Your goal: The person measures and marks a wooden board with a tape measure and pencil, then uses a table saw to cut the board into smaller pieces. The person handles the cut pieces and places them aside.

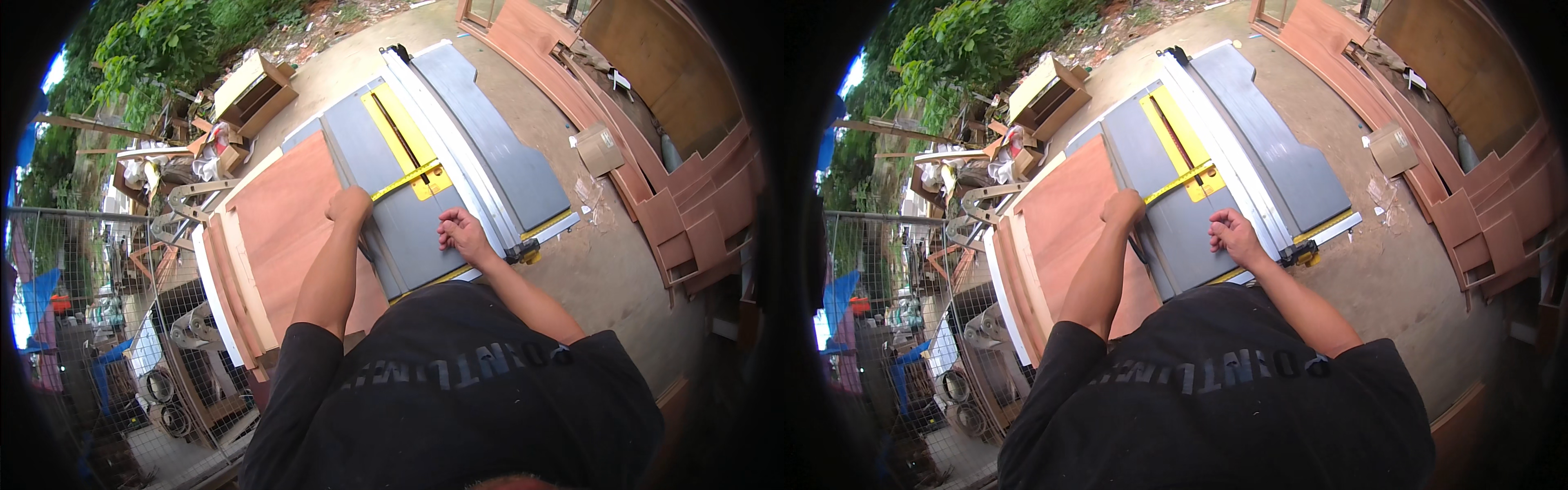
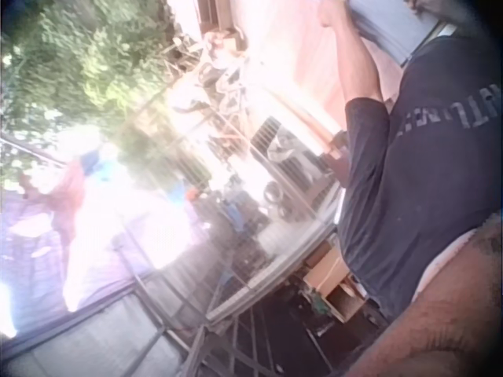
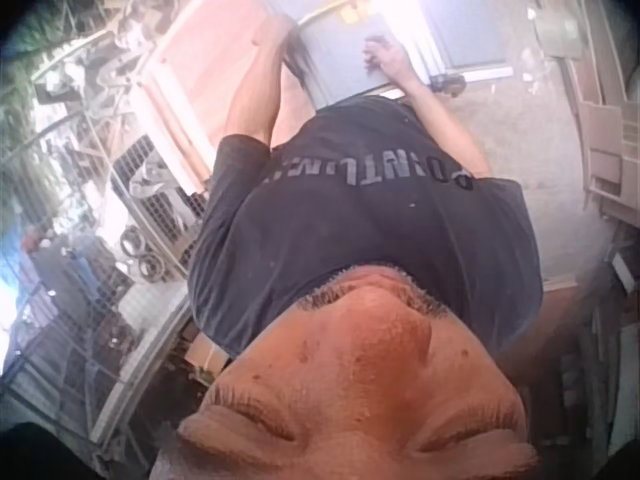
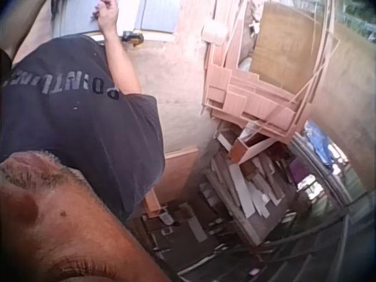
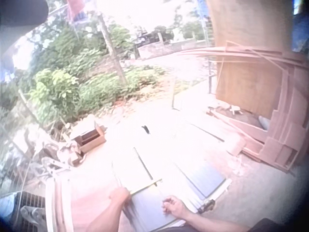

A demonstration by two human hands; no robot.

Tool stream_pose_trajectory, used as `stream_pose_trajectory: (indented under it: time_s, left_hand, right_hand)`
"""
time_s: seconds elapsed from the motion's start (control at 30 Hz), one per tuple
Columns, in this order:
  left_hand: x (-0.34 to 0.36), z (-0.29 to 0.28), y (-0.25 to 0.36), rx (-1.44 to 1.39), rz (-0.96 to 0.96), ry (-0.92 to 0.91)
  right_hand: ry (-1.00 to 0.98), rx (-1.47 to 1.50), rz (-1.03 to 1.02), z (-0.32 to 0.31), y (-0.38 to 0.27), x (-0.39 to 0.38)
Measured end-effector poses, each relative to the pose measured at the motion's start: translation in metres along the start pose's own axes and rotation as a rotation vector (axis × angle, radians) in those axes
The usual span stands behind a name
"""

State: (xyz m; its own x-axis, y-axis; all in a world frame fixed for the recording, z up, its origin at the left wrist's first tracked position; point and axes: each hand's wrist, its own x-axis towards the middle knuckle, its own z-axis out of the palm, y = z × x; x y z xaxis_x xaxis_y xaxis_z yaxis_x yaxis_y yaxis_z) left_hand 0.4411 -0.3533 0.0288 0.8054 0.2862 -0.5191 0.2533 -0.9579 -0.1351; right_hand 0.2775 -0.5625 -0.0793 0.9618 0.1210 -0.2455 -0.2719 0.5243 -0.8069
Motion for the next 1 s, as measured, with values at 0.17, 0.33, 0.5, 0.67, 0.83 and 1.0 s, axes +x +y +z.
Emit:
stream_pose_trajectory:
  time_s: [0.17, 0.33, 0.5, 0.67, 0.83, 1.0]
  left_hand:
    - [-0.004, -0.008, 0.005, 0.066, -0.001, -0.012]
    - [-0.004, -0.009, 0.006, 0.057, 0.014, 0.027]
    - [0.006, -0.01, 0.008, 0.07, 0.033, 0.008]
    - [0.008, -0.007, -0.007, -0.018, 0.033, 0.012]
    - [-0.035, 0.011, -0.046, -0.178, 0.251, 0.128]
    - [-0.117, 0.053, -0.099, -0.292, 0.329, 0.163]
  right_hand:
    - [0.009, 0.012, -0.021, 0.001, 0.003, 0.0]
    - [-0.001, 0.011, -0.035, -0.001, 0.001, 0.0]
    - [-0.001, 0.003, -0.022, -0.003, -0.001, 0.001]
    - [0.004, 0.039, 0.017, -0.001, 0.001, 0.003]
    - [0.088, 0.061, -0.056, -0.005, 0.007, 0.004]
    - [0.125, 0.079, -0.173, 0.065, -0.024, -0.021]
